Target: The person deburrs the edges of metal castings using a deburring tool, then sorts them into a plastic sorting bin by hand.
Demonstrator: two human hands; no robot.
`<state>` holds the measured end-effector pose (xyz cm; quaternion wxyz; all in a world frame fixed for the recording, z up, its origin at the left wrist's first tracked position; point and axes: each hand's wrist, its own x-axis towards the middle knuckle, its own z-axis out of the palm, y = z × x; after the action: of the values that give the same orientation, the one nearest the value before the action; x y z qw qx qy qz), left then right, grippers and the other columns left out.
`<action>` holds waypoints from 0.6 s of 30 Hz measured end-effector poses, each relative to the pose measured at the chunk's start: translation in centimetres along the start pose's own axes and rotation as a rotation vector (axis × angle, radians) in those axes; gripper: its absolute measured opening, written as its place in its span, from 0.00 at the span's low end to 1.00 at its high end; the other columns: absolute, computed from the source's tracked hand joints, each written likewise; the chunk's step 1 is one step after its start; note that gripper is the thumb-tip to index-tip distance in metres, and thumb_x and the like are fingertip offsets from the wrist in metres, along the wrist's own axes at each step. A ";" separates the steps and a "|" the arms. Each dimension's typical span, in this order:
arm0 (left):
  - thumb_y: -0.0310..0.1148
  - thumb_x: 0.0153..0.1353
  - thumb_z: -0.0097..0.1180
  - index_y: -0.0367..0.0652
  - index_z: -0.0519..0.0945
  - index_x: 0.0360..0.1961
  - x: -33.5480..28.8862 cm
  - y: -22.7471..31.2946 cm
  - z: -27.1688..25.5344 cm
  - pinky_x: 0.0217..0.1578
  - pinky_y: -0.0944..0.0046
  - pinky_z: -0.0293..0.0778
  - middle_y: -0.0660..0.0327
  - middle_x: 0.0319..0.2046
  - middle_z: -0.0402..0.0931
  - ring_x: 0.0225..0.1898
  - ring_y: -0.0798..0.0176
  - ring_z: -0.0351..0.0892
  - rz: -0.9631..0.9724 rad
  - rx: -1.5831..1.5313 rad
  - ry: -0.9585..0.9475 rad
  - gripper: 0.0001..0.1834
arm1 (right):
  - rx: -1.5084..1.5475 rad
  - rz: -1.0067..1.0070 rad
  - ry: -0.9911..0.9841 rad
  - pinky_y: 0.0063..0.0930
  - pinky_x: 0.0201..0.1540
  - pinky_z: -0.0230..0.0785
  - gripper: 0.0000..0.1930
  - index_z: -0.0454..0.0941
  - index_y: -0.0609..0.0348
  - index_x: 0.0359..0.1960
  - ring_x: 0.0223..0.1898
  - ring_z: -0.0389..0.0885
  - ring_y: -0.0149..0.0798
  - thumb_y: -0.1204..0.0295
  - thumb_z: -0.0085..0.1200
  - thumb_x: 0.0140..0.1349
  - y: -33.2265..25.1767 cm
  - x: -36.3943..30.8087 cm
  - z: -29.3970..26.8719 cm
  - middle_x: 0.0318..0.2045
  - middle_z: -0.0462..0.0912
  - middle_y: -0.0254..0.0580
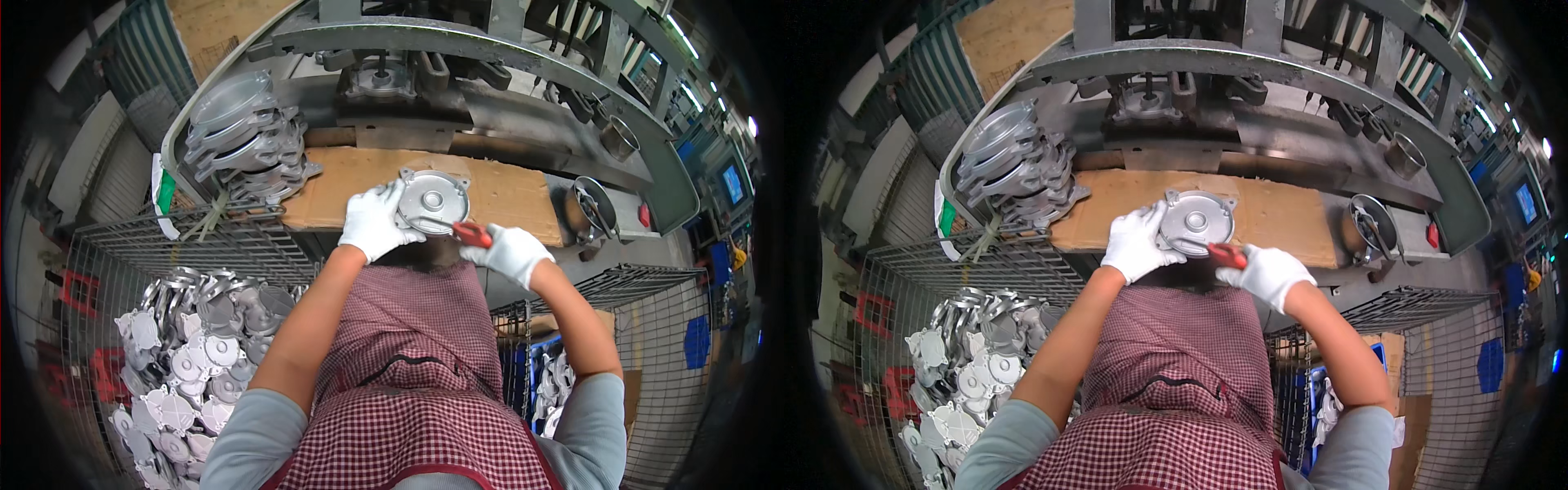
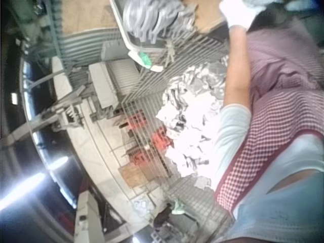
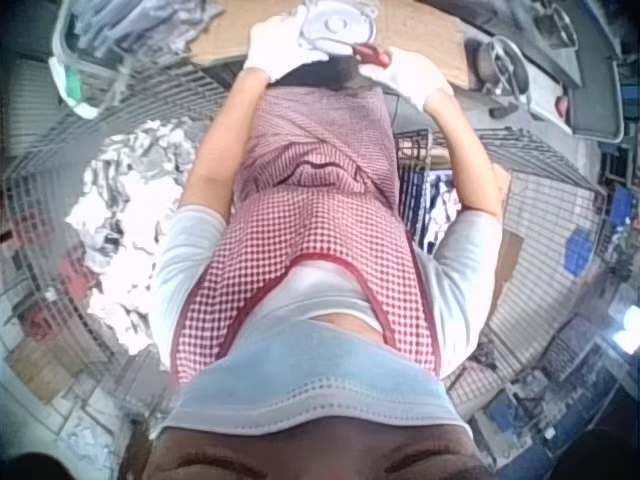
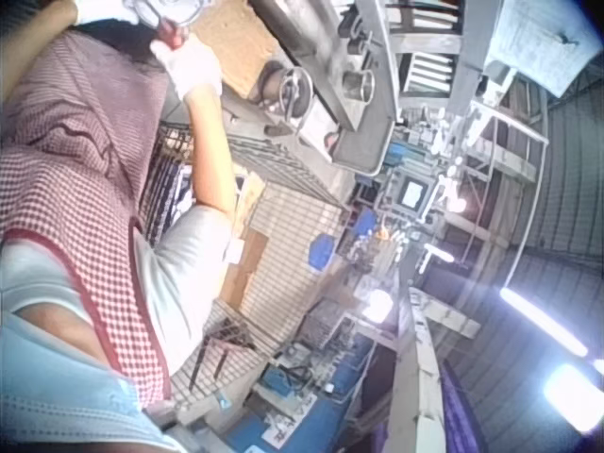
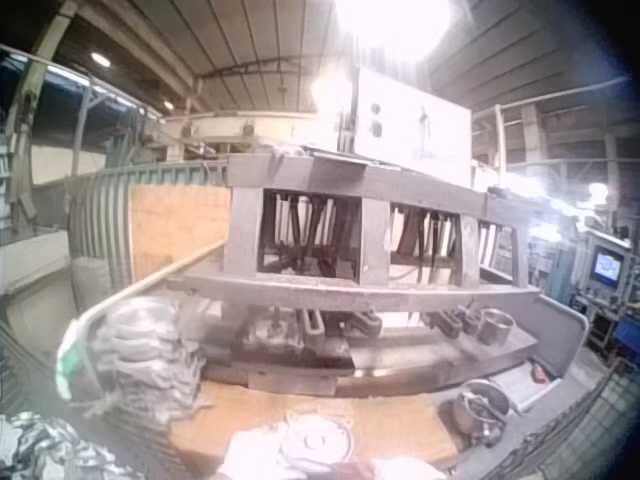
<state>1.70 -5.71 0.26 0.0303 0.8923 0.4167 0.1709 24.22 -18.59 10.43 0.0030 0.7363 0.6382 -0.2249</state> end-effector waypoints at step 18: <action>0.64 0.40 0.72 0.39 0.67 0.69 0.3 -0.2 0.5 0.63 0.51 0.66 0.48 0.62 0.74 0.64 0.49 0.73 -0.010 -0.034 0.013 0.59 | -0.037 0.195 0.205 0.45 0.53 0.74 0.32 0.80 0.61 0.49 0.49 0.83 0.58 0.41 0.54 0.63 5.8 4.2 -1.8 0.45 0.85 0.59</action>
<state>1.86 -5.33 -0.14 0.0433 0.8885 0.4184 0.1836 30.59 -15.16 9.00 -0.0266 0.8137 0.5647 -0.1353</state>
